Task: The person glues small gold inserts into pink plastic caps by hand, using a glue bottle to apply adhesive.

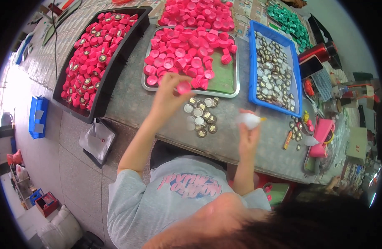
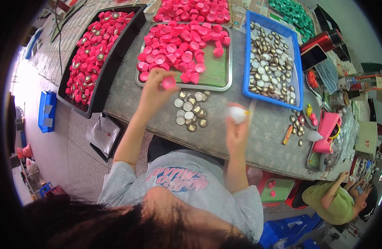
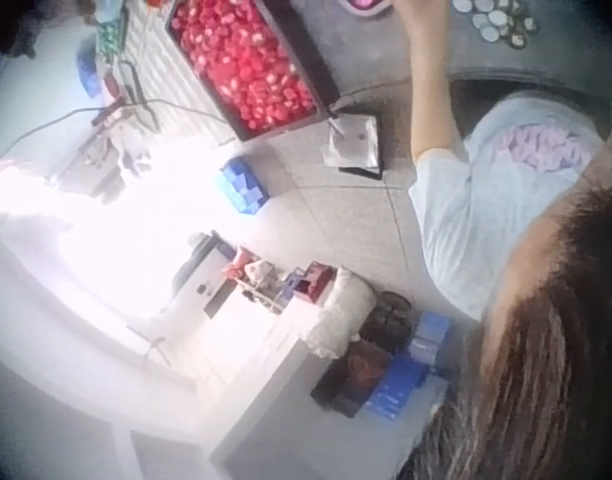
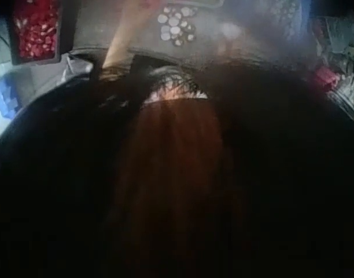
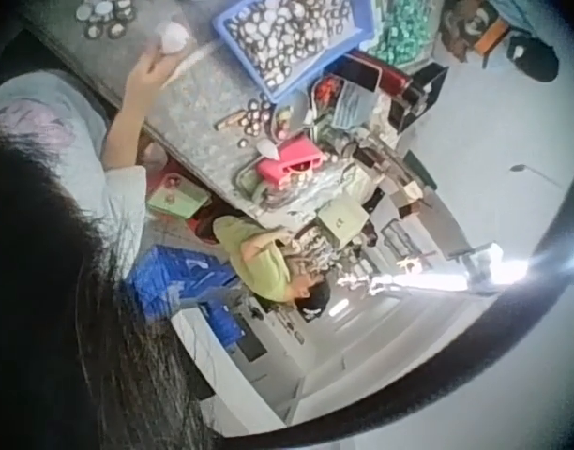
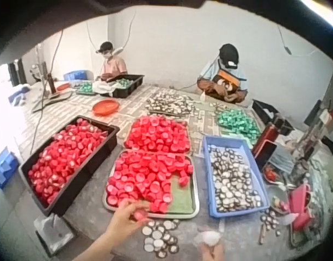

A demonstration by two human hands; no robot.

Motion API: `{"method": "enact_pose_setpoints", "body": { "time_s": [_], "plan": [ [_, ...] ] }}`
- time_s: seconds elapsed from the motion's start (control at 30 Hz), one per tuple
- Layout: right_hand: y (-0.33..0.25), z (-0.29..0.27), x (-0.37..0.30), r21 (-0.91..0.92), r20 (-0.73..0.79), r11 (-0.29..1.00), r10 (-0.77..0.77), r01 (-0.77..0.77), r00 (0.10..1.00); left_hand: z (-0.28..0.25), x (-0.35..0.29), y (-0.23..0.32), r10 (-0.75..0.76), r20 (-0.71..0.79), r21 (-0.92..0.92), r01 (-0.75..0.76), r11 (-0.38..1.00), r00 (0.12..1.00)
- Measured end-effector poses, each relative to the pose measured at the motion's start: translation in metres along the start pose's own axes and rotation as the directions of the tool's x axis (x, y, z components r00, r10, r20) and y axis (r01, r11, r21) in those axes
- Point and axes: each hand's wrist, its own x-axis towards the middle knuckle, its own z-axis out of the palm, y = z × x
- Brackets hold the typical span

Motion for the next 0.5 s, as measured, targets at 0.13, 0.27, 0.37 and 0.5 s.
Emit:
{"method": "enact_pose_setpoints", "body": {
  "time_s": [0.13, 0.27, 0.37, 0.5],
  "plan": [
    [-0.014, 0.039, -0.008, 0.298, 0.190, 0.953, -0.008, -0.049, 0.982, 0.029, -0.037, 0.004, 0.019, 0.207, -0.163, 0.015, 0.986, 0.978],
    [-0.015, 0.051, -0.005, 0.463, 0.261, 0.867, 0.067, -0.186, 0.963, 0.037, -0.052, 0.007, -0.221, 0.397, -0.326, 0.362, 0.874, 0.891],
    [-0.011, 0.048, -0.003, 0.489, 0.269, 0.847, 0.078, -0.206, 0.960, 0.029, -0.050, 0.018, -0.315, 0.591, -0.364, 0.595, 0.717, 0.742],
    [-0.014, 0.048, -0.004, 0.502, 0.252, 0.835, 0.106, -0.224, 0.962, 0.030, -0.062, 0.012, -0.231, 0.591, -0.451, 0.554, 0.699, 0.773]
  ]
}}
